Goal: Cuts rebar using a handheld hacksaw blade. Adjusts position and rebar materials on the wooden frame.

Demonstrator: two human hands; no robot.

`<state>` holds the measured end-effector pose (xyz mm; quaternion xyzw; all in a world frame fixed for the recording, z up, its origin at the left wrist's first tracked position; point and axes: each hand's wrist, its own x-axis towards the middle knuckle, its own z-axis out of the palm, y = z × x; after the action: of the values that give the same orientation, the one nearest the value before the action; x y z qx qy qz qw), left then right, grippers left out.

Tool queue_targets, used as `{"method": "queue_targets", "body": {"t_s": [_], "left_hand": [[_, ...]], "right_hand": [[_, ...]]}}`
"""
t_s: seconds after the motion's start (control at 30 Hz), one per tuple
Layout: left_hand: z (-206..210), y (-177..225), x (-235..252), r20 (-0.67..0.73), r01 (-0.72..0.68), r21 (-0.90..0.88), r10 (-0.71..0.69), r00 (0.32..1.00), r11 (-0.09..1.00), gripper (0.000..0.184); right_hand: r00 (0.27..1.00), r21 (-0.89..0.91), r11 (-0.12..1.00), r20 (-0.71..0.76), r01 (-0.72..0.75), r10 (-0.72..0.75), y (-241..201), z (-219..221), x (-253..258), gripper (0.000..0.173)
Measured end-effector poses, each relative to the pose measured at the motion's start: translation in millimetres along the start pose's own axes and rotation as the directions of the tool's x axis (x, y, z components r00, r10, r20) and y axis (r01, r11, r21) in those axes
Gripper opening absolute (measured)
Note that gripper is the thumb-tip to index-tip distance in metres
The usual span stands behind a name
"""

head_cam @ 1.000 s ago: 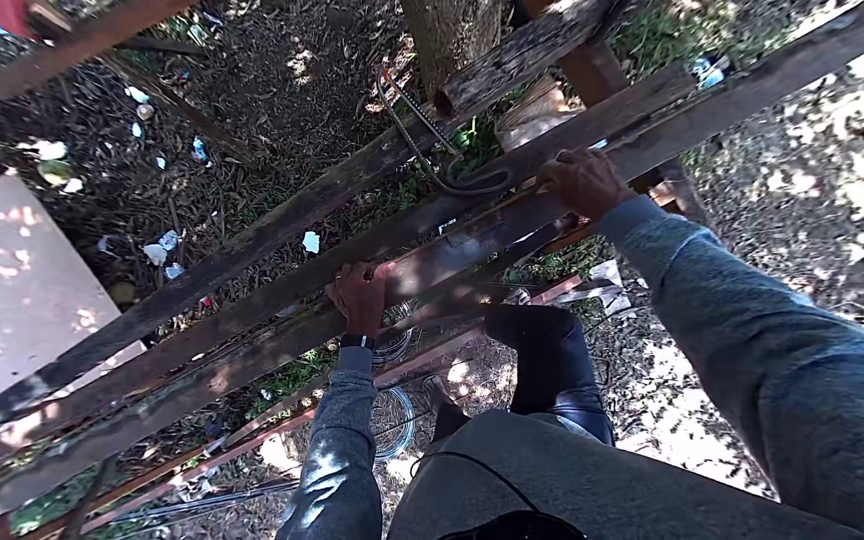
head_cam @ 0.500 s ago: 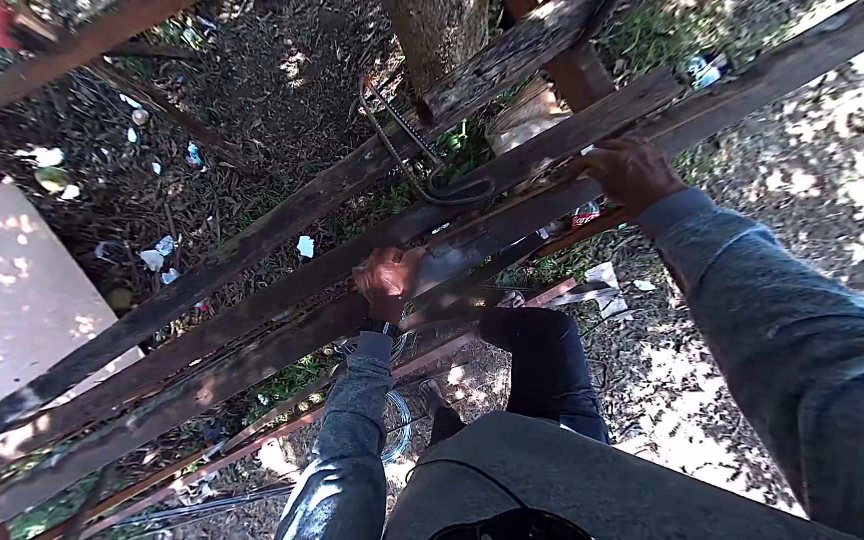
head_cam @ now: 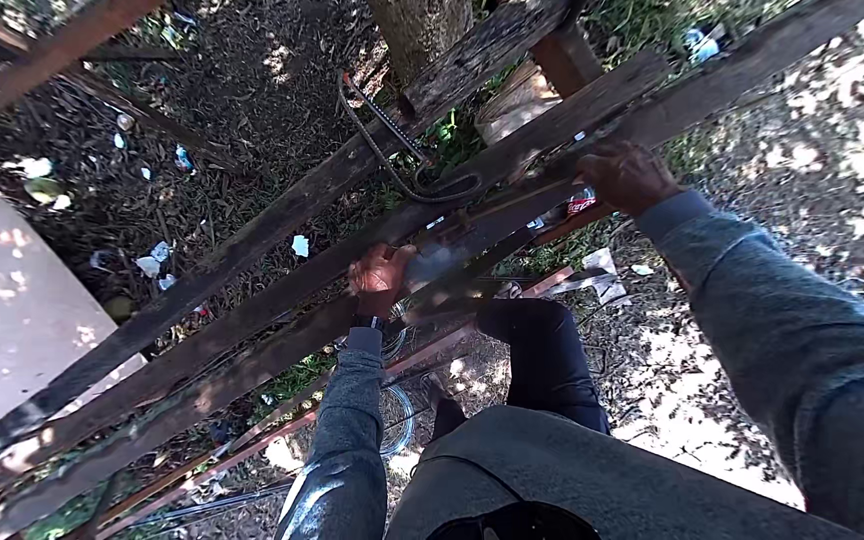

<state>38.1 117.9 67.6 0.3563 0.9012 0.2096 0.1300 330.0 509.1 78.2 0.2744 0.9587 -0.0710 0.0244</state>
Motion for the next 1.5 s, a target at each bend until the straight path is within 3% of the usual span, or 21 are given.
{"method": "queue_targets", "body": {"t_s": [0.1,0.3,0.43,0.57,0.63,0.73,0.83,0.9,1.07,1.2,1.3,1.37,1.5], "left_hand": [[1,-1,0,-0.012,-0.017,0.016,0.017,1.000,1.000,0.064],[5,-5,-3,0.008,0.042,-0.018,-0.042,0.999,0.999,0.063],[6,-6,-6,0.023,0.091,-0.016,-0.091,0.996,0.996,0.068],[10,8,3,0.006,0.130,0.067,-0.131,0.991,0.989,0.072],[9,9,6,0.014,0.124,0.071,-0.125,0.992,0.990,0.072],[12,-2,5,-0.023,0.055,0.053,-0.054,0.998,0.997,0.069],[10,-18,-18,-0.058,-0.095,0.077,0.099,0.993,0.992,0.062],[13,-27,-25,-0.076,-0.102,0.147,0.114,0.991,0.984,0.062],[38,-68,-24,-0.168,-0.108,0.304,0.165,0.972,0.947,0.061],[20,-49,-39,-0.142,-0.117,0.227,0.151,0.978,0.967,0.050],[29,-59,-36,-0.180,-0.129,0.230,0.173,0.968,0.964,0.051],[36,-56,-32,-0.240,-0.102,0.232,0.158,0.958,0.967,0.047],[36,-57,-31,-0.218,-0.113,0.242,0.167,0.962,0.964,0.049]], "right_hand": [[0.995,-0.016,0.997,0.056,-0.079,0.080,-25,-10,-35,0.017],[0.960,0.156,0.952,-0.050,-0.265,0.276,-75,13,-119,0.023],[0.881,0.317,0.828,0.055,-0.463,0.471,-161,20,-179,0.034],[0.846,0.491,0.717,0.083,-0.494,0.526,-261,43,-206,0.039],[0.824,0.551,0.663,0.085,-0.507,0.560,-288,50,-204,0.038],[0.819,0.571,0.628,0.151,-0.529,0.553,-282,52,-203,0.036],[0.858,0.539,0.688,0.146,-0.486,0.492,-240,61,-204,0.034],[0.861,0.490,0.717,0.173,-0.497,0.479,-203,52,-198,0.032],[0.910,0.329,0.850,0.087,-0.410,0.405,-125,37,-167,0.025],[0.905,0.176,0.897,-0.060,-0.406,0.422,-96,12,-135,0.024],[0.897,0.140,0.905,-0.139,-0.401,0.419,-96,3,-128,0.025],[0.883,0.175,0.879,-0.087,-0.443,0.462,-109,6,-144,0.024],[0.886,0.544,0.717,0.119,-0.436,0.449,-180,64,-194,0.030]]}}
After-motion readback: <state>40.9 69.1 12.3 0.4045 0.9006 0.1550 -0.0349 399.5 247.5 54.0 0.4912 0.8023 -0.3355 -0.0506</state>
